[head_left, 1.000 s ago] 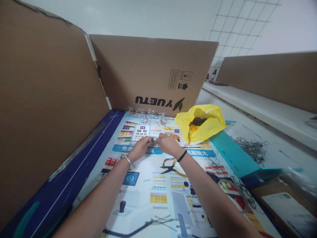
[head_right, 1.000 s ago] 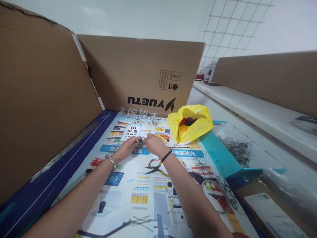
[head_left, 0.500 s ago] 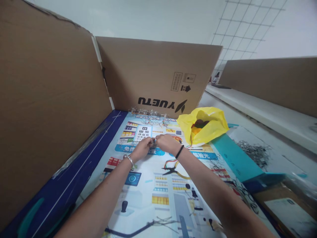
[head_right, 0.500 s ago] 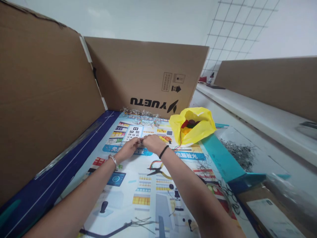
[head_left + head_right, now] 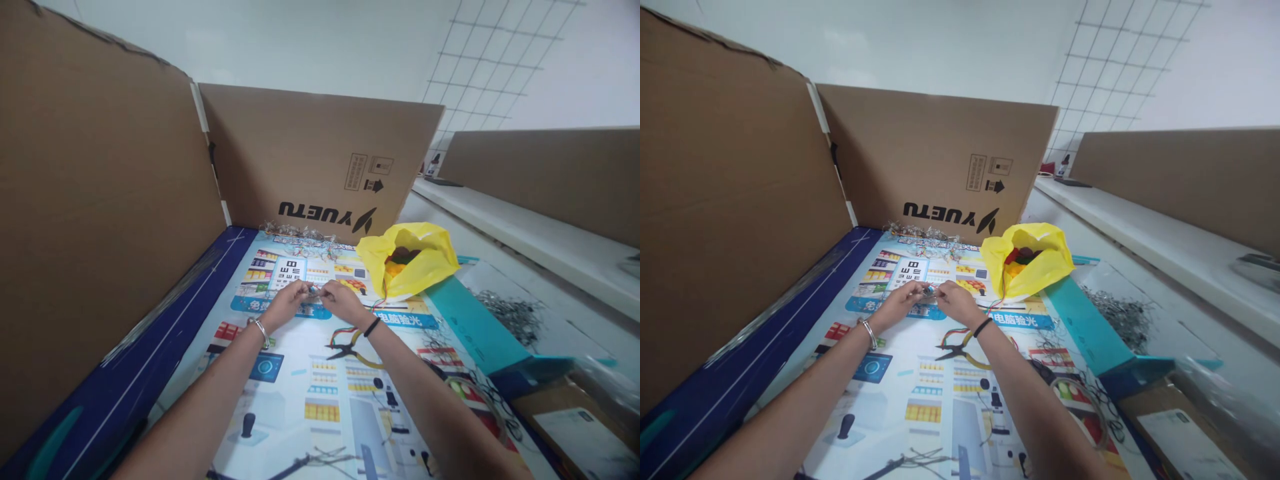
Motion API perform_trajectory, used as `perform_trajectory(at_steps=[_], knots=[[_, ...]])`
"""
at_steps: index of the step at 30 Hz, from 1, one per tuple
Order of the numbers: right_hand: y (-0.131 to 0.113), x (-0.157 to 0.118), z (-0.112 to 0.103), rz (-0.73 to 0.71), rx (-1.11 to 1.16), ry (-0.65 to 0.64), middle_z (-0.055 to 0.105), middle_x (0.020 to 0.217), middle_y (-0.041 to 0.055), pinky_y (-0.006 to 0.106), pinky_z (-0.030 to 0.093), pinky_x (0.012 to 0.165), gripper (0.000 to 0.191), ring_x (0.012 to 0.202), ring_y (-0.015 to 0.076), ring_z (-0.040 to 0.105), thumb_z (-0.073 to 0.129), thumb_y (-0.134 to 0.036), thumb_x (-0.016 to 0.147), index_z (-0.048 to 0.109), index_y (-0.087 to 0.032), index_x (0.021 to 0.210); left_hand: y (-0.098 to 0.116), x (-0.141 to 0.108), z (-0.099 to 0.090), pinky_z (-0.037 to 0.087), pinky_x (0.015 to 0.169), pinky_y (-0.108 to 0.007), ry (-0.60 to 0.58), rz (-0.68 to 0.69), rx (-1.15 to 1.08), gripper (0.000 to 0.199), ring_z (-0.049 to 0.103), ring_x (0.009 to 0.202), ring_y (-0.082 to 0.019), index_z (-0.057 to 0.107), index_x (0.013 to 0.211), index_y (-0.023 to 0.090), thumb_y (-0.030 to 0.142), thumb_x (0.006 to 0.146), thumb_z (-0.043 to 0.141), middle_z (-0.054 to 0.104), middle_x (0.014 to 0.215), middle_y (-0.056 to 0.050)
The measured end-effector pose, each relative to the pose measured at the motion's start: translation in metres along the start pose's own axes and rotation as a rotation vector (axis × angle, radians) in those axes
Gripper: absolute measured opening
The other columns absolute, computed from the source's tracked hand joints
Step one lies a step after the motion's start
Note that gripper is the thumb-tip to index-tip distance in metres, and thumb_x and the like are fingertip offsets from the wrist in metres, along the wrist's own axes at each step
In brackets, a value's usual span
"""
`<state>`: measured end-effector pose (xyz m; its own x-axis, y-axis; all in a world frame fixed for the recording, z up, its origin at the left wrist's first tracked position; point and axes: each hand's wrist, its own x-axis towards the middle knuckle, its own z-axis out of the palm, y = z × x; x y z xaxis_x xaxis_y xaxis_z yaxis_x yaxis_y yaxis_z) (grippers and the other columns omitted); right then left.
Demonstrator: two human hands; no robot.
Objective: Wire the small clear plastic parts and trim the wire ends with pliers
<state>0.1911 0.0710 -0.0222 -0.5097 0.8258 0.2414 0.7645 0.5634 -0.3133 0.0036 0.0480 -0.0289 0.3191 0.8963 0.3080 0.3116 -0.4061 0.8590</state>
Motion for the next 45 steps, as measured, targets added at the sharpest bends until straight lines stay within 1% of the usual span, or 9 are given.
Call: perform_trajectory(at_steps=[5,10,13,19,23,27,34,40,45], knots=[[0.007,-0.001,0.009,0.033,0.139,0.08,0.054,0.075,-0.0001,0.02,0.036,0.061,0.007,0.065,0.0097,0.049,0.05,-0.016,0.076,0.057,-0.015,0.078,0.0,0.001,0.0,0.04,0.089,-0.032,0.038,0.025,0.043,0.008,0.052,0.106,-0.017,0.046,0.076,0.019,0.013,0.076,0.043,0.059,0.105,-0.005],[0.009,-0.001,0.012,0.04,0.222,0.12,0.054,0.072,-0.001,0.02,0.034,0.06,0.007,0.065,0.0099,0.048,0.051,-0.018,0.076,0.058,-0.016,0.076,-0.003,0.004,-0.002,0.039,0.087,-0.031,0.1,0.129,0.148,0.008,0.051,0.094,-0.017,0.047,0.069,0.018,0.011,0.073,0.047,0.056,0.094,-0.005],[0.009,-0.001,0.013,0.046,0.26,0.139,0.054,0.072,-0.0011,0.02,0.034,0.06,0.009,0.065,0.01,0.048,0.051,-0.02,0.077,0.059,-0.016,0.076,-0.003,0.004,-0.002,0.041,0.082,-0.03,0.079,0.113,0.136,0.007,0.052,0.087,-0.015,0.047,0.072,0.018,0.012,0.075,0.046,0.056,0.087,-0.003],[0.011,-0.001,0.015,0.047,0.329,0.173,0.055,0.07,-0.0012,0.021,0.036,0.061,0.009,0.065,0.0104,0.049,0.051,-0.02,0.078,0.058,-0.016,0.074,0.0,0.0,0.0,0.04,0.088,-0.032,0.009,0.009,-0.014,0.005,0.053,0.105,-0.017,0.045,0.075,0.019,0.015,0.077,0.043,0.06,0.102,-0.005],[0.012,-0.001,0.015,0.05,0.373,0.186,0.056,0.07,-0.001,0.021,0.037,0.061,0.01,0.065,0.0106,0.05,0.051,-0.021,0.078,0.059,-0.016,0.075,0.0,0.0,0.0,0.04,0.089,-0.032,-0.009,0.002,-0.045,0.006,0.052,0.11,-0.018,0.045,0.074,0.019,0.015,0.078,0.044,0.061,0.101,-0.005],[0.011,-0.002,0.015,0.069,0.411,0.197,0.057,0.071,-0.0004,0.021,0.039,0.062,0.01,0.067,0.0112,0.051,0.051,-0.022,0.077,0.059,-0.016,0.075,-0.002,0.0,0.0,0.04,0.088,-0.033,-0.003,0.003,-0.04,0.006,0.052,0.111,-0.018,0.046,0.074,0.019,0.015,0.077,0.044,0.062,0.098,-0.005],[0.009,-0.001,0.012,0.12,0.472,0.206,0.057,0.07,-0.001,0.022,0.04,0.063,0.01,0.066,0.0111,0.052,0.05,-0.024,0.075,0.057,-0.016,0.073,-0.001,0.001,-0.001,0.039,0.09,-0.034,0.004,-0.02,0.011,0.006,0.053,0.108,-0.018,0.046,0.075,0.019,0.014,0.078,0.043,0.06,0.107,-0.006],[0.0,0.003,0.01,0.204,0.491,0.213,0.052,0.062,-0.0033,0.02,0.037,0.055,0.014,0.059,0.0102,0.047,0.051,-0.03,0.072,0.051,-0.017,0.066,0.007,0.001,0.0,0.04,0.088,-0.035,0.0,-0.03,0.018,0.006,0.053,0.105,-0.019,0.046,0.074,0.019,0.014,0.077,0.043,0.06,0.105,-0.006],[-0.006,0.008,0.011,0.315,0.463,0.195,0.046,0.054,-0.0056,0.019,0.033,0.049,0.017,0.053,0.0096,0.043,0.056,-0.031,0.065,0.046,-0.019,0.059,0.008,0.001,0.0,0.04,0.087,-0.036,0.017,-0.01,0.079,0.007,0.053,0.102,-0.02,0.049,0.074,0.019,0.014,0.076,0.046,0.061,0.102,-0.005]])
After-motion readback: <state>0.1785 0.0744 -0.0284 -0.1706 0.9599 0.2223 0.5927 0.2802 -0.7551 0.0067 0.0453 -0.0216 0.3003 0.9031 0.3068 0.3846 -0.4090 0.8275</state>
